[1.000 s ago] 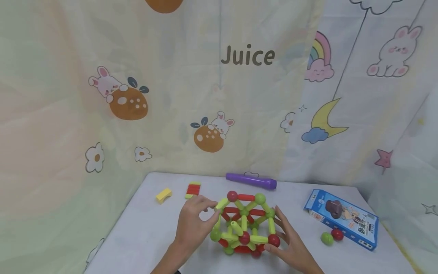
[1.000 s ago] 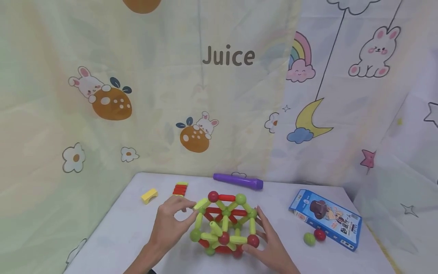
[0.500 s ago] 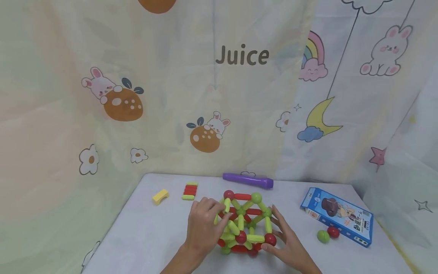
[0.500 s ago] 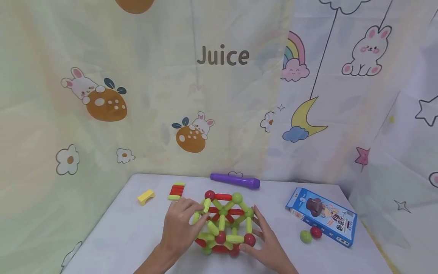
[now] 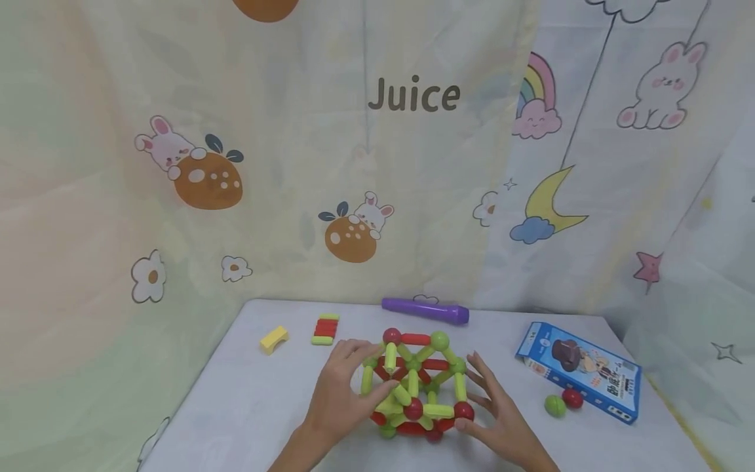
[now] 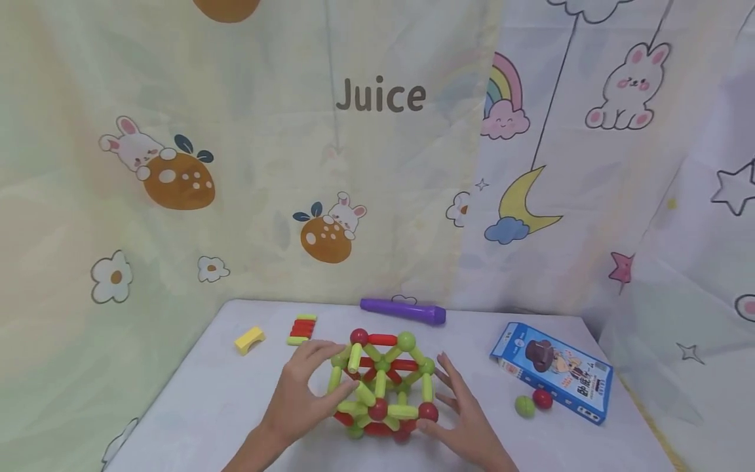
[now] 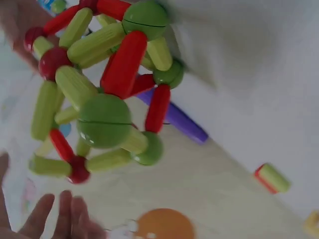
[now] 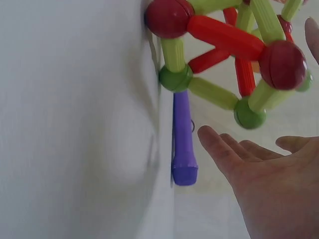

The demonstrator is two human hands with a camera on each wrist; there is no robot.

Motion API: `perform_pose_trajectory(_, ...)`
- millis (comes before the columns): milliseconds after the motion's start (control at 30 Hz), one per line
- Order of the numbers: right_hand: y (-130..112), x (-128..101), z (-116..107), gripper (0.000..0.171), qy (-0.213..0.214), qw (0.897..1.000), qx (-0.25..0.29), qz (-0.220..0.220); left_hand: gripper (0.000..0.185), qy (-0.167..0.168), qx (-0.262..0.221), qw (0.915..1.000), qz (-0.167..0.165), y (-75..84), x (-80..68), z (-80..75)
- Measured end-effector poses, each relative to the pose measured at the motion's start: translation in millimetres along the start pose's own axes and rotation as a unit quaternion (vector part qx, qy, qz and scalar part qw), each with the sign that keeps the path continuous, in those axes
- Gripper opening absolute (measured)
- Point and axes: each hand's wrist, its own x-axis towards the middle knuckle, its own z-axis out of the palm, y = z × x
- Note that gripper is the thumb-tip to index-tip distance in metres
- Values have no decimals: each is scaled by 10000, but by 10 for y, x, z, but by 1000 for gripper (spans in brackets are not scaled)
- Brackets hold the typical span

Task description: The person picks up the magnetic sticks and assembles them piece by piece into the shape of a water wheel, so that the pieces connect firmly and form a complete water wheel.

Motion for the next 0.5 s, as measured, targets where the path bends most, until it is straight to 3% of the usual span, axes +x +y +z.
perform_pose_trajectory(67, 20, -27, -73, 107, 100, 9998, -51, -151, 83, -627, -516, 9959, -387, -155, -17, -39)
perform_pose_trajectory(133, 46, -59, -152, 106, 239, 9994, -109, -231, 102, -1309, -809, 9857, -693, -330, -26, -44)
perform_pose_trajectory(267, 82, -146, -298, 103, 410, 9985, -299, -190, 111, -2289, -1147, 9623, -913, -615, -16, 12)
perform_pose_trajectory(367, 86, -227, -391, 99, 552, 9973, -481, -71, 107, -2529, -1280, 9541, -962, -719, -25, 36)
perform_pose_trajectory(500, 134, -287, -537, 86, 1165, 9875, -1019, -305, 108, -2509, -1148, 9565, -945, -757, -45, -8)
